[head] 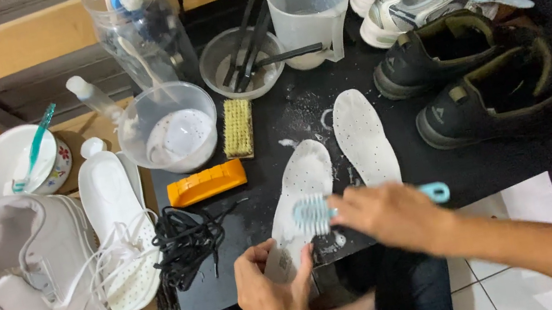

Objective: The person scrubs two white shoe insoles with a toothbrush and a cleaning solution on a table. They dip the brush into a container of soapy water and scrub both insoles thoroughly before placing them aside.

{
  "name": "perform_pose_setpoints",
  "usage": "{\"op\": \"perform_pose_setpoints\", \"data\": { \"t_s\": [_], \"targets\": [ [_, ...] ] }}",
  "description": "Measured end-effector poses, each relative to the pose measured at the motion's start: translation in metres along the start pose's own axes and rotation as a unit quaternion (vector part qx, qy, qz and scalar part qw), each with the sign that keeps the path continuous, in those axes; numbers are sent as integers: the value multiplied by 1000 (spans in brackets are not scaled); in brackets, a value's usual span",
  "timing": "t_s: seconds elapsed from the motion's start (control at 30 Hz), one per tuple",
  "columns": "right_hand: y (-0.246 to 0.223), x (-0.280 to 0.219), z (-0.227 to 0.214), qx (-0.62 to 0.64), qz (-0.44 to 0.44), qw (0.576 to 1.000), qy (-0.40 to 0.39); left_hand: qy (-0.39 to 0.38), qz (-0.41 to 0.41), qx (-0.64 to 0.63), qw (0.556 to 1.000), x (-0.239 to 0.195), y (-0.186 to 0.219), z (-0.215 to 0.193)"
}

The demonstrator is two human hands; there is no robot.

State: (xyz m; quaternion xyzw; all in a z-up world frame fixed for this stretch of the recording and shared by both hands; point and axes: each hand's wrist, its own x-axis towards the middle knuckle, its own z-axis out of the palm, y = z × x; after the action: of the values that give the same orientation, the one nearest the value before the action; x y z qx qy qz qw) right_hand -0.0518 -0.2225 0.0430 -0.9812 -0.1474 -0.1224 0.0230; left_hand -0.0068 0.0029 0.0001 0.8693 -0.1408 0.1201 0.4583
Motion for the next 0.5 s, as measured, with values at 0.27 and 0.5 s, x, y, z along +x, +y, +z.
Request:
{"op": "perform_pose_setpoints", "data": {
  "t_s": [0.27,0.5],
  "targets": [
    [8,5,-5,0,30,1000,-5,-3,14,15,1000,-4,-3,1],
    [-14,-8,-9,19,39,999,-10,-12,-2,35,999,-2,3,2]
  ]
}}
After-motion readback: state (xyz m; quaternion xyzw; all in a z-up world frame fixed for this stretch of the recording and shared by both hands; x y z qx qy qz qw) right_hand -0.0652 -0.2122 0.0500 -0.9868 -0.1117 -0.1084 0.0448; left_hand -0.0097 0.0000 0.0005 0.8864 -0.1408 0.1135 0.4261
